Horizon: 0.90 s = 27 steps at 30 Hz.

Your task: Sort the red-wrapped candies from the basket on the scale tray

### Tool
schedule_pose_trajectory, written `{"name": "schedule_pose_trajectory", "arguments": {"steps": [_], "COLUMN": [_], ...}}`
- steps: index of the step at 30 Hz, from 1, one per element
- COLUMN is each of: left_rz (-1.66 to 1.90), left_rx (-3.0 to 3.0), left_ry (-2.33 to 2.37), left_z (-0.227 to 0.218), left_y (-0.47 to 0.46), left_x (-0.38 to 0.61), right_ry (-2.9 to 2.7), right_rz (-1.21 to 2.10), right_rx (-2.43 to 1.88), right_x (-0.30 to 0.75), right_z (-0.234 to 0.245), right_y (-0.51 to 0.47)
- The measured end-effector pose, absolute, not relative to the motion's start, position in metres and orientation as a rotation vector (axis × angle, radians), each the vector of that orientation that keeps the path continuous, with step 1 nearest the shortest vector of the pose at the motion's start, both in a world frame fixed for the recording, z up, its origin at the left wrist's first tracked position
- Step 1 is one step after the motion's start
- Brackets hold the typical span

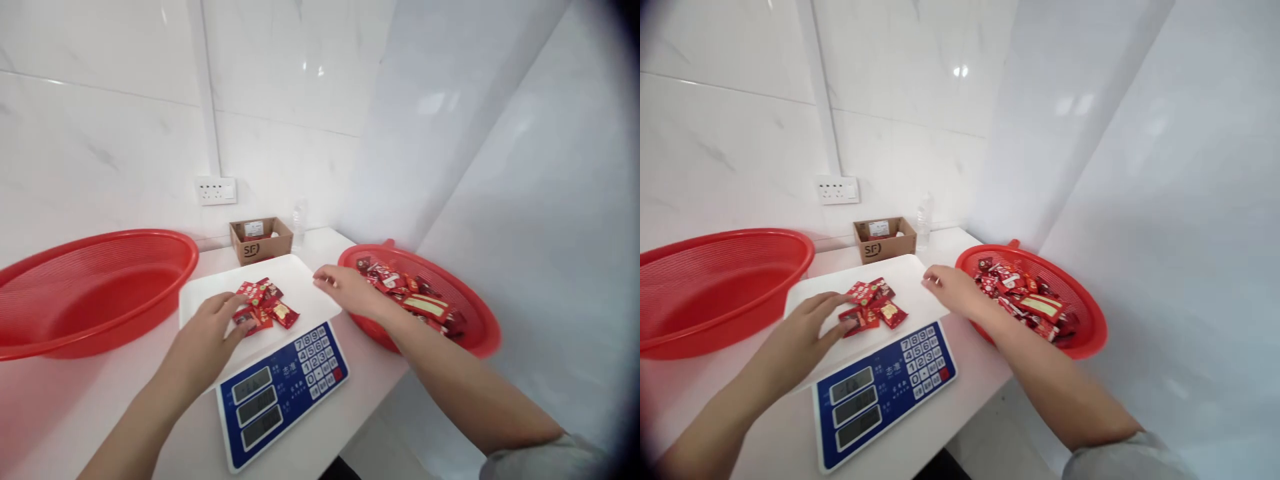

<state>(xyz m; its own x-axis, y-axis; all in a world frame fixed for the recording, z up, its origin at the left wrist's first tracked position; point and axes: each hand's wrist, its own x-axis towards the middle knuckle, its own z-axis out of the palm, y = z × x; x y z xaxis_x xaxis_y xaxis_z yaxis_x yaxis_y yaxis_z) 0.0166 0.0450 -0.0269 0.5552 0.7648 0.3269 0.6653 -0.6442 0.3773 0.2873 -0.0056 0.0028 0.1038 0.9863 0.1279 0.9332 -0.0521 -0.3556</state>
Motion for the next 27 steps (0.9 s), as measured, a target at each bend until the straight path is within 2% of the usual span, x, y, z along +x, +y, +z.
{"name": "schedule_pose_trajectory", "arguments": {"steps": [5, 12, 22, 27], "left_rz": [0.82, 0.786, 0.777, 0.813], "left_rx": [2.528, 2.541, 2.584, 2.596], "left_ry": [1.245, 1.227, 1.185, 1.125], "left_z": [-0.027, -0.027, -0.032, -0.034], "left_y": [0.049, 0.044, 0.048, 0.049], "left_x": [0.015, 0.014, 0.014, 0.013], "right_ry": [-1.721, -1.719, -1.86, -1.761], "right_rz": [0.197, 0.473, 0.64, 0.515], "right_rx": [-2.36, -2.622, -2.47, -2.291], "right_x": [0.376, 0.404, 0.396, 0.391], "right_z": [0.01, -0.031, -0.042, -0.042], "right_y": [-0.018, -0.016, -0.008, -0.011]}}
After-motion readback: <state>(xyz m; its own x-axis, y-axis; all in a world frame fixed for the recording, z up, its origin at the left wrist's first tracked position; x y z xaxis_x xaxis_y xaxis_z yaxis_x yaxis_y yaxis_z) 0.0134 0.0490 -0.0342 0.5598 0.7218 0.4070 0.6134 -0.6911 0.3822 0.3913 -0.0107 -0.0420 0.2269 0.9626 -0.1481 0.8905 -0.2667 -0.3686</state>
